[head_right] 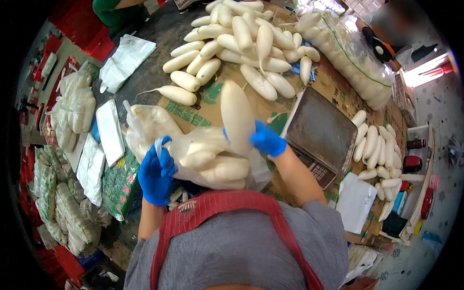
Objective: The person picks white radishes from a pile on a table, places them into a plastic bag, and weighs the bag on a digital scale. The person then ties the bag and sets it aside before repeating the process with more radishes.
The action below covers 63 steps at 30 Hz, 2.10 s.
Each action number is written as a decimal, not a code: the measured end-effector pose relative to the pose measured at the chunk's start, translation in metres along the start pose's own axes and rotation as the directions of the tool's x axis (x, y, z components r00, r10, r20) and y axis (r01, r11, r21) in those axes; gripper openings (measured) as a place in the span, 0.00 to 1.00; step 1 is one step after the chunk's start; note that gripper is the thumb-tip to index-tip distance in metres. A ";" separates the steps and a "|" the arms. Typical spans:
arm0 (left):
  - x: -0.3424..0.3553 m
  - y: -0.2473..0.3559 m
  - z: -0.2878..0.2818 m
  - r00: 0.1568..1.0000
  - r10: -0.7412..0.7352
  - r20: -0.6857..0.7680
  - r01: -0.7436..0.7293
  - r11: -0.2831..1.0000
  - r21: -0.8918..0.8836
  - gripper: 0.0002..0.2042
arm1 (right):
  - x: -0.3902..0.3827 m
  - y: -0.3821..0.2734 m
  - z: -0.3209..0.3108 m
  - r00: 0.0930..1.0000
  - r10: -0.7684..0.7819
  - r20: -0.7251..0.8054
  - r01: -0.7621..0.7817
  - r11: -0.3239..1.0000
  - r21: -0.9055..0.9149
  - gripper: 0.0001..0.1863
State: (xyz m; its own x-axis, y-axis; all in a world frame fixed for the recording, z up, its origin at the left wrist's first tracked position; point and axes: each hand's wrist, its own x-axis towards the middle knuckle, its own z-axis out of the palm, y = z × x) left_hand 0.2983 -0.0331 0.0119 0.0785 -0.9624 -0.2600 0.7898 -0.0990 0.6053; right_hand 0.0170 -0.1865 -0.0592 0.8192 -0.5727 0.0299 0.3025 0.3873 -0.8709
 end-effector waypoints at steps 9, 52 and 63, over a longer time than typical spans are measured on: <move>-0.016 0.005 0.013 0.995 -0.032 0.098 0.022 0.994 0.103 0.24 | -0.038 0.057 0.021 0.959 -0.062 -0.275 -0.182 0.607 -0.773 0.37; 0.206 -0.159 0.224 0.675 -0.469 0.570 0.329 0.882 0.336 0.14 | -0.325 -0.109 -0.064 0.521 -0.606 -0.601 -0.769 -0.028 -0.639 0.28; 0.163 -0.180 0.243 0.674 -0.465 0.575 0.267 0.878 0.397 0.14 | -0.245 -0.115 -0.030 0.716 -0.574 -0.397 -0.503 -0.030 -0.864 0.24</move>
State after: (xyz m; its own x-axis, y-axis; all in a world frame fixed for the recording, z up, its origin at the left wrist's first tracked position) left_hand 0.0214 -0.2332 0.0432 -0.6638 -0.7475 -0.0240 0.4727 -0.4441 0.7612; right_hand -0.2332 -0.1127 0.0192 0.2195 -0.9193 0.3268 -0.8419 -0.3477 -0.4127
